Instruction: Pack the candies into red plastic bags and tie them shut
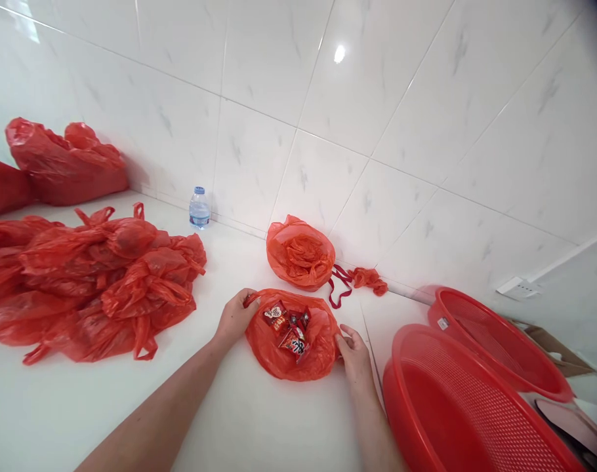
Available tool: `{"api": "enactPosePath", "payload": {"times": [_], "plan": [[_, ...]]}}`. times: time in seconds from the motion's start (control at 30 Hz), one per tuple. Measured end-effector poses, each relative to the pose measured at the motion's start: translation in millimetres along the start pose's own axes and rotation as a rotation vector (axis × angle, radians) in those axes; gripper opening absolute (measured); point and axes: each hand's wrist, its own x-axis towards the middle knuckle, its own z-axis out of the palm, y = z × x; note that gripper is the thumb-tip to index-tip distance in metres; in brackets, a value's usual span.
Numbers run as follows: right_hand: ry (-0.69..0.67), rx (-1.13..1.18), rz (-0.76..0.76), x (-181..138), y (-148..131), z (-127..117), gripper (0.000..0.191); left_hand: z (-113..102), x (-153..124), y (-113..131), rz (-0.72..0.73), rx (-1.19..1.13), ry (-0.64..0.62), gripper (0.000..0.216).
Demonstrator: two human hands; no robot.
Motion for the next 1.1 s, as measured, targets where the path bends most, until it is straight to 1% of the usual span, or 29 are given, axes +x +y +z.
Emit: {"api": "enactPosePath", "payload": {"times": [0.17, 0.3, 0.4, 0.63, 0.8, 0.9, 0.97, 1.03, 1.07, 1.1], "plan": [[0.075, 0.024, -0.074, -4.2, -16.5, -4.0, 0.048, -0.7, -1.3, 2.6, -0.032, -0.09, 0.029, 0.018], [0.079, -0.08, -0.182, -9.0, -25.8, -8.4, 0.034, -1.2, -1.9, 4.5, -0.047, -0.138, 0.062, 0.019], [0.1, -0.119, -0.227, -13.3, -30.4, -9.8, 0.029, -1.1, -1.8, 5.0, -0.05, -0.168, 0.082, 0.019], [0.249, -0.089, -0.297, -24.4, -46.0, -13.0, 0.027, -3.7, -1.7, 7.8, -0.047, -0.201, 0.131, 0.023], [0.34, -0.029, -0.308, -25.5, -53.4, -19.4, 0.031, -5.6, -1.5, 10.4, -0.056, -0.2, 0.157, 0.027], [0.369, -0.079, -0.294, -25.5, -53.2, -20.9, 0.032, -6.0, -1.8, 10.9, -0.059, -0.198, 0.154, 0.027], [0.395, -0.142, -0.279, -24.3, -49.2, -19.8, 0.036, -6.4, -2.1, 10.9, -0.058, -0.196, 0.15, 0.027], [0.364, -0.203, -0.233, -22.1, -42.0, -17.5, 0.044, -6.7, -2.1, 10.8, -0.056, -0.193, 0.147, 0.028], [0.303, -0.224, -0.2, -20.9, -37.9, -16.3, 0.046, -6.9, -2.1, 10.7, -0.056, -0.193, 0.147, 0.028], [0.215, -0.235, -0.166, -19.9, -33.9, -15.3, 0.044, -7.0, -2.1, 10.8, -0.056, -0.193, 0.147, 0.028]]}}
